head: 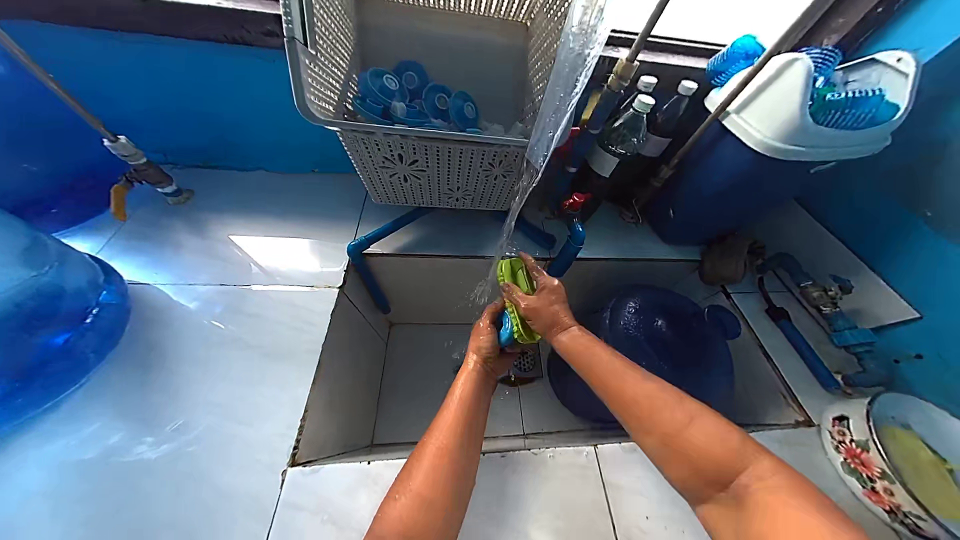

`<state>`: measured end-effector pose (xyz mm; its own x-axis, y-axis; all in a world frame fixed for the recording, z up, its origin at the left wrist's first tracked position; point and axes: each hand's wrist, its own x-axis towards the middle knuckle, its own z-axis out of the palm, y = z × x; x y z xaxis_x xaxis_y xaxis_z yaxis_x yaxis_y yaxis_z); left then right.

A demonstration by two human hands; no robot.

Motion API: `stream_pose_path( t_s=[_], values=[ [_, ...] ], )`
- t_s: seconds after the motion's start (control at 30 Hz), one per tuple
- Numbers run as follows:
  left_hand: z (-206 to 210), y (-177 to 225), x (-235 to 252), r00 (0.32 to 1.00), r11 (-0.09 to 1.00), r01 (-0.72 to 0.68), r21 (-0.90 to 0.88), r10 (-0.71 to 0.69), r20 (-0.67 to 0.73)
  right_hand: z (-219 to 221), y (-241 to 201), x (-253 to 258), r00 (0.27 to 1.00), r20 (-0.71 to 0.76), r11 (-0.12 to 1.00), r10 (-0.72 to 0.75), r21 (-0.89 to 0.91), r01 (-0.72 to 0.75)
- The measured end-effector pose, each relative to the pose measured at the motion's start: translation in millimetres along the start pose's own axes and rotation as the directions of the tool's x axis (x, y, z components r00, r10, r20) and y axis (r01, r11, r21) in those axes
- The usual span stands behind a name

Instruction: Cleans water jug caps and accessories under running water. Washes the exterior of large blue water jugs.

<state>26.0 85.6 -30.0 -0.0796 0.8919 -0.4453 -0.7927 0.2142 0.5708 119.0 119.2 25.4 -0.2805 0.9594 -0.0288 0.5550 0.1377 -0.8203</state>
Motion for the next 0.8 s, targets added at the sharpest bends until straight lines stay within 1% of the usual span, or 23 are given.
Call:
stream_pose_path(
  t_s=[0.03, 0.07, 0.1, 0.13, 0.2, 0.27, 0.3, 0.37, 0.4, 0.47, 0.5, 0.57, 0.63, 0.7, 0.73, 0.8],
  values=[
    [-0.8, 1.8, 0.6, 1.0, 1.0, -0.023, 0.011, 0.023, -0.013, 3.7, 3.9, -2.2, 1.0, -0.015, 1.0, -0.027, -0.003, 0.027],
    [-3.7, 6.2, 2.0, 0.996, 0.997, -0.064, 0.053, 0.067, -0.062, 11.3, 6.4, -14.0, 0.999, 0.017, 0.999, -0.038, -0.019, 0.038],
    [-7.3, 9.4, 3.8, 0.985, 0.987, -0.109, 0.119, 0.124, -0.124, 20.1, 8.3, -29.6, 0.997, 0.055, 0.998, -0.047, -0.041, 0.05],
    [-10.0, 10.2, 6.6, 0.976, 0.974, -0.129, 0.186, 0.158, -0.153, 25.4, 8.0, -38.6, 0.996, 0.059, 0.996, -0.061, -0.054, 0.064],
    [-6.5, 4.5, 5.7, 0.978, 0.972, -0.126, 0.199, 0.155, -0.138, 14.2, 1.1, -25.8, 0.997, 0.072, 0.999, -0.003, -0.041, 0.006],
    [1.3, -6.1, 4.4, 0.985, 0.98, -0.12, 0.159, 0.138, -0.108, 4.6, 6.1, -6.5, 1.0, -0.009, 1.0, 0.018, -0.007, -0.018],
    [2.0, -4.6, 2.7, 0.984, 0.981, -0.127, 0.149, 0.143, -0.107, 7.8, 11.0, -10.1, 1.0, -0.024, 1.0, -0.011, -0.018, 0.01],
    [-1.4, 5.9, 0.0, 0.976, 0.971, -0.14, 0.192, 0.168, -0.14, 21.8, 21.0, -41.7, 0.995, 0.04, 0.995, -0.09, -0.029, 0.091],
    [-4.7, 9.1, 1.3, 0.978, 0.974, -0.124, 0.192, 0.152, -0.141, 25.6, 23.9, -58.9, 0.989, 0.075, 0.992, -0.124, 0.003, 0.124],
    [-6.3, 12.9, 1.8, 0.993, 0.997, -0.044, 0.064, 0.051, -0.109, 17.7, 25.0, -76.2, 0.984, 0.124, 0.988, -0.127, 0.107, 0.114],
    [-5.2, 14.8, 1.0, 0.996, 1.0, -0.001, -0.019, 0.0, -0.089, 9.0, 26.4, -79.3, 0.987, 0.116, 0.983, -0.114, 0.16, 0.094],
    [-4.6, 19.8, 0.8, 0.995, 0.983, 0.091, -0.157, -0.098, -0.036, -10.9, 33.3, -82.3, 0.996, 0.049, 0.965, -0.072, 0.255, 0.057],
    [-7.9, 24.5, -0.2, 0.99, 0.959, 0.143, -0.247, -0.139, 0.032, -21.7, 42.5, -84.9, 1.0, -0.027, 0.942, -0.004, 0.336, 0.013],
    [-9.0, 24.9, -0.9, 0.985, 0.937, 0.175, -0.301, -0.164, 0.062, -20.9, 52.9, -89.6, 0.995, -0.075, 0.92, 0.062, 0.391, -0.028],
    [-8.2, 24.6, -1.6, 0.983, 0.934, 0.185, -0.306, -0.173, 0.067, -17.9, 56.7, -93.1, 0.993, -0.091, 0.917, 0.069, 0.398, -0.028],
    [-8.1, 24.2, -2.6, 0.983, 0.941, 0.183, -0.284, -0.168, 0.078, -9.6, 60.9, -100.3, 0.993, -0.116, 0.923, 0.006, 0.383, 0.039]
  ],
)
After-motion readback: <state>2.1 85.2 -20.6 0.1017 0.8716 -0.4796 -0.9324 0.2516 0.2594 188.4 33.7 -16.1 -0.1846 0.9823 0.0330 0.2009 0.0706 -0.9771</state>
